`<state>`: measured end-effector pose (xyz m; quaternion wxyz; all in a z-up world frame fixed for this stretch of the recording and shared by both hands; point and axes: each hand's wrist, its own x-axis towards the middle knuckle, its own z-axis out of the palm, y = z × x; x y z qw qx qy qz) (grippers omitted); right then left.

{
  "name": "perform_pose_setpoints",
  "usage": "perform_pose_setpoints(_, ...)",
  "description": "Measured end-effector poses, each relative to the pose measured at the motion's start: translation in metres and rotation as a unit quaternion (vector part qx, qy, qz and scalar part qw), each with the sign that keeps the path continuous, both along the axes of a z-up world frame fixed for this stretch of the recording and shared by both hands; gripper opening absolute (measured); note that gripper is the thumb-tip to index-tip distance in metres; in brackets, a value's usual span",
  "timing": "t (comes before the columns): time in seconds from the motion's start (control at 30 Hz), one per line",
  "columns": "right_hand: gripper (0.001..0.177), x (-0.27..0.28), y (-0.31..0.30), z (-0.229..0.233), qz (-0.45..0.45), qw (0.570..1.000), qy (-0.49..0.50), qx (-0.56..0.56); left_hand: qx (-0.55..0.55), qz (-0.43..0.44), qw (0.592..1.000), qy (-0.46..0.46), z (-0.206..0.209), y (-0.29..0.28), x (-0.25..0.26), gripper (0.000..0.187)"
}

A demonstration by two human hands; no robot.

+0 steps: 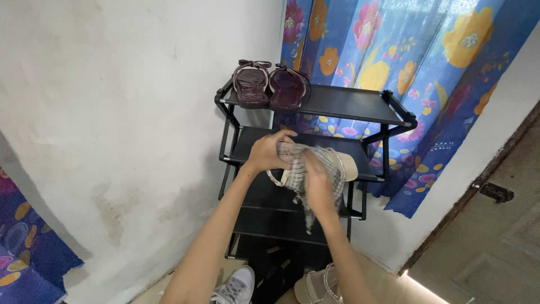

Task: Cleaning a pair of sandals and a shoe rack with a cloth.

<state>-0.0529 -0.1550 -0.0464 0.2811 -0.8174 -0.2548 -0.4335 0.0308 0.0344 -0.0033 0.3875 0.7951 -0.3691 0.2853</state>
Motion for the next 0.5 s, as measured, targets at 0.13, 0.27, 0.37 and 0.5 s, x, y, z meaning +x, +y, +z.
perform_pose_setpoints(0.13, 0.051, 0.007, -0.001, -0.003, -0.057, 0.998, 0.023, 0.027, -0.006, 0.001, 1.000, 0.012, 0.003, 0.000, -0.006, 0.085)
perform_pose_setpoints(0.27, 0.045, -0.004, 0.019, 0.021, 0.026, 0.999, -0.009, 0.024, 0.016, 0.023, 1.000, 0.014, -0.004, 0.001, 0.013, 0.086)
perform_pose_setpoints(0.37, 0.042, -0.009, 0.025, 0.029, 0.058, 0.998, -0.013, 0.016, 0.022, 0.018, 0.999, 0.020, -0.008, 0.002, 0.020, 0.084)
perform_pose_setpoints(0.5, 0.040, 0.011, 0.001, 0.001, -0.027, 0.999, -0.014, 0.037, 0.009, 0.017, 1.000, 0.020, 0.001, 0.000, 0.006, 0.088)
